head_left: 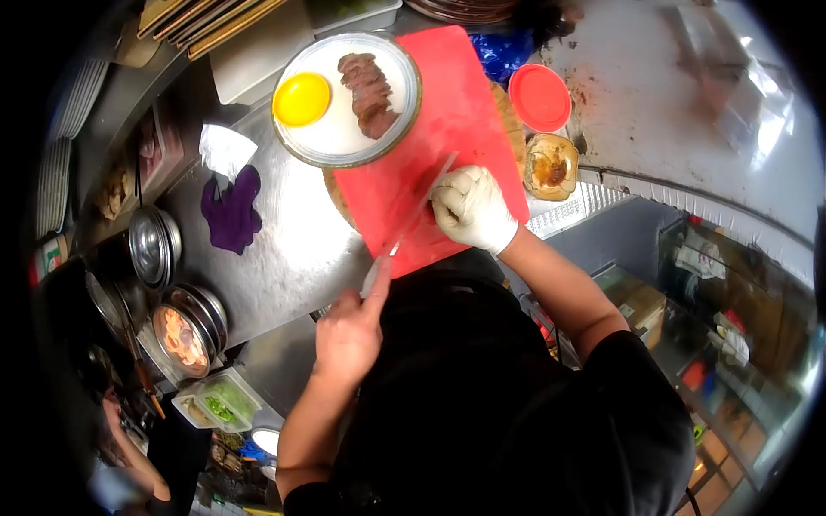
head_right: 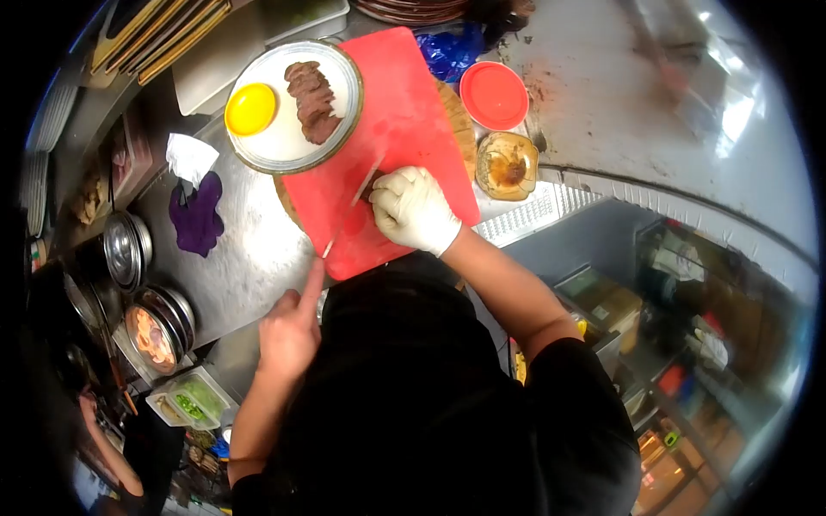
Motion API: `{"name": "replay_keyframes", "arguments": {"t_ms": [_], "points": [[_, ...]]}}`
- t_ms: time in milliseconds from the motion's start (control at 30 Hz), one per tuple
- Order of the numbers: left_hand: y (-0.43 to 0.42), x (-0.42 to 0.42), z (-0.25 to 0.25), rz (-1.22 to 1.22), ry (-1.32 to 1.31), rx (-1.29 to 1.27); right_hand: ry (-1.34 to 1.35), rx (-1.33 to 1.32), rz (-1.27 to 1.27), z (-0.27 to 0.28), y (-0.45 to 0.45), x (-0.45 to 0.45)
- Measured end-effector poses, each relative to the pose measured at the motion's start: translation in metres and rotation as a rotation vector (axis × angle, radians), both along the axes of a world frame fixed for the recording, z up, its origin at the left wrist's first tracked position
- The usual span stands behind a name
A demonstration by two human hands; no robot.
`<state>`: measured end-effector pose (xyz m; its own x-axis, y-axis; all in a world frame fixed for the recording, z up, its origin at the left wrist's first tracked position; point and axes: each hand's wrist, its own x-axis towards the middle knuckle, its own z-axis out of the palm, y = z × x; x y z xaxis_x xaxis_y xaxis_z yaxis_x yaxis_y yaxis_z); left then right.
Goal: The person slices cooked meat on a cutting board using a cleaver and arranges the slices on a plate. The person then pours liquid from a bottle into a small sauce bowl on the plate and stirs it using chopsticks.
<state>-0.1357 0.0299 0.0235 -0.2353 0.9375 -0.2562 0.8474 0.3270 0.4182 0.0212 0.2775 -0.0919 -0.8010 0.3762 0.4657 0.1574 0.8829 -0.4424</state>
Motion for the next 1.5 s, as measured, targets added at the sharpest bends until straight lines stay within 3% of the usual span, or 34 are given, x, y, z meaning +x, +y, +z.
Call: {"name": "replay_keyframes", "arguments": {"t_ms": [533, 833, 1500], "points": [[0.006, -0.005, 0.016, -0.065, 0.009, 0.003, -0.190, -0.062, 0.123, -0.022, 0.012, -0.012], [-0.003, -0.019, 0.024, -0.099, 0.007, -0.019, -0.155, -0.183, 0.164, -0.015, 0.018, -0.025], [0.015, -0.025, 0.034, -0.161, 0.043, -0.030, -0.058, -0.089, 0.139, -0.030, 0.016, -0.014]]}}
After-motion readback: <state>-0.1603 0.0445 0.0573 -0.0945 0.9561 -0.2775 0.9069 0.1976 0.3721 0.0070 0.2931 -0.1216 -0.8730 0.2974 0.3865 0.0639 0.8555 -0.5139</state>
